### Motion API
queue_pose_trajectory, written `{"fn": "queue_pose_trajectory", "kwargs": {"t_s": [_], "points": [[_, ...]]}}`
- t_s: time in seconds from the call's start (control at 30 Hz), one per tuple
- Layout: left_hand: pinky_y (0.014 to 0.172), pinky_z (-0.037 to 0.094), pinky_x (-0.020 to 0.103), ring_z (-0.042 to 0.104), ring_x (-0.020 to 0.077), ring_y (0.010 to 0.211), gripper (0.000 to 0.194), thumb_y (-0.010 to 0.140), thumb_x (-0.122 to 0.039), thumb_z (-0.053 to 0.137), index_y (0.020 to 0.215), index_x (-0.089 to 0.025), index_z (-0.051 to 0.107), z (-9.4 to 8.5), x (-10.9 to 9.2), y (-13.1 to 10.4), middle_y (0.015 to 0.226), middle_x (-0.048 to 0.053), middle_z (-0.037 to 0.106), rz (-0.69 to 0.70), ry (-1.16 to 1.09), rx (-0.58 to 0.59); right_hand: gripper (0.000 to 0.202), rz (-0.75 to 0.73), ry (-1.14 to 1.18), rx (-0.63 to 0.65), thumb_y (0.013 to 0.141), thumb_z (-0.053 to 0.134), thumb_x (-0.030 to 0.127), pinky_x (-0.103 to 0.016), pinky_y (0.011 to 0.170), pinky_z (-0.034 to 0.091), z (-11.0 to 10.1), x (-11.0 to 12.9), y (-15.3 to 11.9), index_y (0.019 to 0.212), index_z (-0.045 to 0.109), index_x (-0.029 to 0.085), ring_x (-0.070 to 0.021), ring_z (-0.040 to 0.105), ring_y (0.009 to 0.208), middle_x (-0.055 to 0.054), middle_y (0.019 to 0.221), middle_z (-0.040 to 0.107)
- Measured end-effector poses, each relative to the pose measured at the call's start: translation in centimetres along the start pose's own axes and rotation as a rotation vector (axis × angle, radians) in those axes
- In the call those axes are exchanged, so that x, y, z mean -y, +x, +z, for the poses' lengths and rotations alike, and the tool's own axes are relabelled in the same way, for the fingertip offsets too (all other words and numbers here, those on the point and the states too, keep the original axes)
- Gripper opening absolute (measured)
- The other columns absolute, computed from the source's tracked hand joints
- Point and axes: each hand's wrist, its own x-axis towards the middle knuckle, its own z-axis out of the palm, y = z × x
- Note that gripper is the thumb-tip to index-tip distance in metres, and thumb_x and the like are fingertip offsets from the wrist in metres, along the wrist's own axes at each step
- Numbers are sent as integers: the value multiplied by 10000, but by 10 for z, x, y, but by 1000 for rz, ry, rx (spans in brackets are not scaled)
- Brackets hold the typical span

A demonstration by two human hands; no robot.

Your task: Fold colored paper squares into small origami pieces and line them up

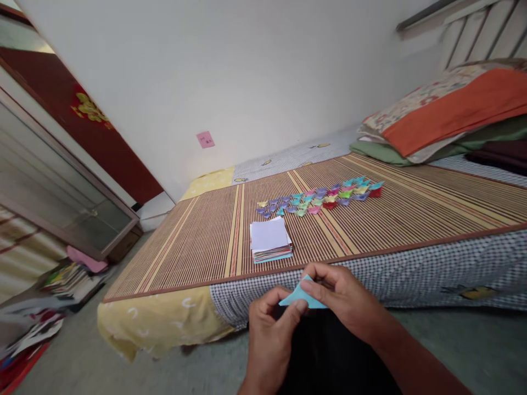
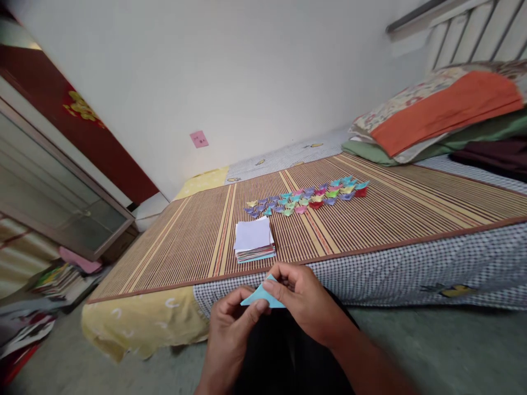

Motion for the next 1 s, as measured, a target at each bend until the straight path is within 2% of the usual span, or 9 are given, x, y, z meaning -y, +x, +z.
{"fn": "queue_pose_trajectory", "kwargs": {"t_s": [0.13, 0.23, 0.33, 0.4, 0.5, 0.67, 0.8, 0.9, 1.0], "points": [[706, 438, 265, 583, 172, 699, 342, 922, -418, 677, 695, -163, 704, -4, -3, -2, 678, 18, 660, 58, 65, 30, 333, 59, 85, 53, 890, 680, 500, -251, 580, 449, -3, -2, -1, 794, 591, 194, -152, 593, 635, 6, 678, 647], [743, 460, 276, 606, 180, 728, 379, 968, -443, 609, 729, -167, 711, -3, 0, 0, 712, 36, 689, 58, -28, 23, 334, 70, 121, 29, 872, 706, 509, -248, 570, 446, -4, -2, 0, 821, 611, 193, -153, 598, 629, 3, 671, 664], [782, 488, 291, 641, 195, 782, 270, 848, -432, 767, 831, -167, 723, 3, 5, 1, 789, 52, 727, 12, -216, 30, 345, 66, 161, -71, 841, 746, 510, -228, 549, 421, 0, -3, 2, 807, 624, 189, -126, 544, 607, 30, 661, 606], [780, 494, 287, 642, 190, 788, 286, 749, -383, 860, 879, -166, 728, 8, 7, 1, 815, 48, 728, -9, -289, 39, 345, 60, 216, -112, 818, 778, 500, -229, 575, 438, 5, -6, 4, 820, 630, 189, -124, 539, 625, 32, 678, 598], [748, 480, 258, 612, 155, 751, 227, 780, -345, 841, 861, -167, 725, 10, 7, 1, 795, 23, 702, -10, -294, -25, 334, 53, 330, -124, 812, 802, 474, -238, 644, 472, 13, -14, 5, 853, 627, 193, -136, 578, 694, 14, 748, 637], [676, 468, 237, 574, 136, 677, 258, 819, -390, 804, 768, -156, 709, 6, 3, 0, 703, 9, 667, 6, -221, -77, 324, 92, 493, -45, 847, 781, 470, -232, 620, 463, 13, -25, 5, 818, 628, 186, -121, 556, 641, 18, 719, 615], [661, 479, 243, 585, 145, 671, 275, 830, -417, 789, 789, -155, 718, 7, 2, -1, 708, 23, 682, 39, -205, -83, 334, 94, 536, -30, 832, 800, 472, -231, 644, 463, 11, -26, 6, 795, 671, 166, -121, 546, 676, 6, 730, 609], [672, 496, 252, 613, 151, 671, 273, 894, -419, 724, 824, -155, 708, 9, 3, -1, 707, 28, 688, 63, -184, -69, 334, 90, 592, 8, 838, 792, 476, -231, 594, 448, 14, -27, 6, 790, 678, 166, -114, 521, 627, 12, 699, 589], [669, 519, 245, 659, 154, 694, 240, 878, -399, 747, 906, -166, 694, 13, 4, 0, 781, 34, 718, 87, -230, -99, 320, 42, 566, 16, 864, 773, 452, -220, 573, 434, 18, -31, 6, 773, 675, 161, -107, 518, 636, -3, 745, 599]]}}
